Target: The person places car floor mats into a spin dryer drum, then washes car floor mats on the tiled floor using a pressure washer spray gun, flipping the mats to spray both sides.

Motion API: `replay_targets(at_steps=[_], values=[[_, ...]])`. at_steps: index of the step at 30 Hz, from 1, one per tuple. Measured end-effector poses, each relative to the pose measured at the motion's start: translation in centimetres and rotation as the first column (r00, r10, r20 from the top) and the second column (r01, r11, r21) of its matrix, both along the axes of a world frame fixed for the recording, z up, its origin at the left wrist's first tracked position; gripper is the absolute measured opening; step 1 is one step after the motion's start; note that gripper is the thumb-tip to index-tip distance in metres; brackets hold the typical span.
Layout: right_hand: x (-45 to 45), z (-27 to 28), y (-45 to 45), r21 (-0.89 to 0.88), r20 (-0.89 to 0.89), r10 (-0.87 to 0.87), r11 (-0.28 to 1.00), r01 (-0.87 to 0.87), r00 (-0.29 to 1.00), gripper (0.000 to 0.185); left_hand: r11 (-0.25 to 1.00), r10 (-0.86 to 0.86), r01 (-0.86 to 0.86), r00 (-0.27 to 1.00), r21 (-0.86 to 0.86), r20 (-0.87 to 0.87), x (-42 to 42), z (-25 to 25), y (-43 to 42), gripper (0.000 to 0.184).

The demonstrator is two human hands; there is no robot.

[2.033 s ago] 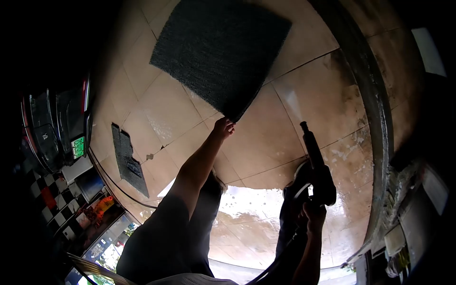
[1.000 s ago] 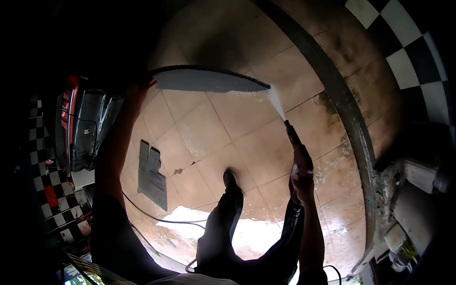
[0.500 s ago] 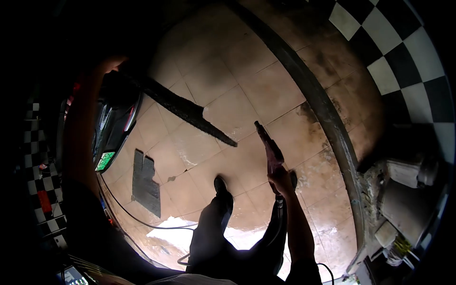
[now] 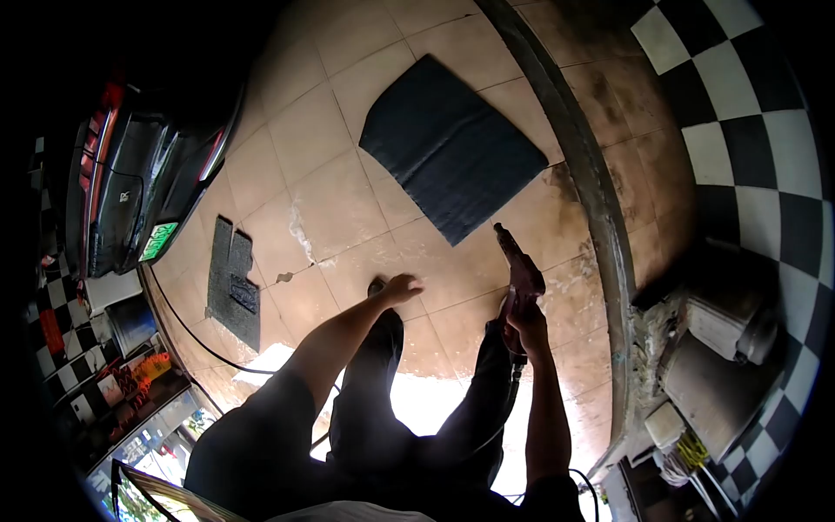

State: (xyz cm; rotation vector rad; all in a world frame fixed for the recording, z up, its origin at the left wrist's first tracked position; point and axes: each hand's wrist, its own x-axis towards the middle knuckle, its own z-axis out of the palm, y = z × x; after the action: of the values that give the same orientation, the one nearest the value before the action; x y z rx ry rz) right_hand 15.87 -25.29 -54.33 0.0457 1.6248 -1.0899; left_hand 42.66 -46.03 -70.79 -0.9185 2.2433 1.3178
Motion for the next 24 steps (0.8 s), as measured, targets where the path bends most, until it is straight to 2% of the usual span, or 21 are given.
replay_targets(at_steps=[1,2,3,5,8,9,11,13,15,17,19,20,21,23,24], values=[[0.2,-0.6,-0.3,0.000,-0.025,-0.004,1.000,0.004,1.000,0.019,0.994,0.110,-0.110,0.992,0.002,-0.055,5.9,-3.9,1.4,0.036],[0.3,-1.0,-0.5,0.004,-0.024,0.007,1.000,-0.007,1.000,0.019,0.972,0.236,-0.235,0.960,-0.026,0.153,8.4,-1.0,1.2,0.032],[0.4,-1.6,-1.2,0.010,-0.047,0.028,1.000,-0.028,0.998,0.018,0.941,0.336,-0.331,0.905,-0.066,0.261,10.4,1.9,0.9,0.029],[1.0,-1.5,-2.3,0.015,-0.069,0.066,0.998,-0.065,0.995,0.017,0.876,0.481,-0.446,0.832,-0.183,0.276,15.5,3.1,0.7,0.028],[2.8,0.4,-4.1,0.001,-0.278,0.090,0.996,-0.093,0.956,0.014,0.852,0.522,-0.468,0.787,-0.234,0.329,20.3,2.9,0.1,0.026],[3.2,0.8,-4.7,0.003,-0.284,0.100,0.995,-0.104,0.954,0.014,0.853,0.520,-0.457,0.785,-0.250,0.336,20.7,3.2,-0.2,0.026],[4.4,1.6,-6.2,0.036,-0.317,0.252,0.967,-0.254,0.914,0.017,0.845,0.533,-0.480,0.786,-0.235,0.313,20.7,3.5,-0.6,0.025],[6.2,2.2,-7.9,0.028,-0.298,0.264,0.963,-0.268,0.917,0.020,0.855,0.517,-0.472,0.814,-0.214,0.266,20.4,3.8,-0.7,0.024],[7.5,2.1,-9.1,0.058,-0.492,0.468,0.859,-0.509,0.734,0.021,0.838,0.545,-0.510,0.804,-0.197,0.238,19.4,3.8,-0.4,0.024],[7.8,0.7,-9.0,-0.004,-0.634,0.430,0.829,-0.558,0.643,0.024,0.827,0.562,-0.540,0.794,-0.156,0.234,18.0,4.2,-0.1,0.023],[7.4,1.5,-9.5,0.130,-0.483,0.479,0.867,-0.481,0.733,0.045,0.826,0.563,-0.550,0.799,-0.122,0.212,17.2,4.3,0.4,0.023],[6.5,-1.0,-8.1,0.115,-0.575,0.428,0.886,-0.449,0.697,0.036,0.826,0.564,-0.550,0.799,-0.122,0.211,16.9,4.1,0.7,0.023],[6.3,4.1,-10.0,0.061,-0.388,0.272,0.961,-0.270,0.881,0.023,0.817,0.576,-0.567,0.792,-0.107,0.202,16.7,3.7,1.1,0.023],[5.1,2.8,-8.5,0.020,-0.514,0.166,0.983,-0.181,0.842,0.014,0.817,0.575,-0.570,0.794,-0.087,0.196,16.6,3.5,1.6,0.023],[4.8,3.9,-8.3,0.042,-0.503,0.139,0.990,-0.137,0.853,0.016,0.834,0.551,-0.545,0.809,-0.091,0.206,16.5,3.4,1.8,0.023]])
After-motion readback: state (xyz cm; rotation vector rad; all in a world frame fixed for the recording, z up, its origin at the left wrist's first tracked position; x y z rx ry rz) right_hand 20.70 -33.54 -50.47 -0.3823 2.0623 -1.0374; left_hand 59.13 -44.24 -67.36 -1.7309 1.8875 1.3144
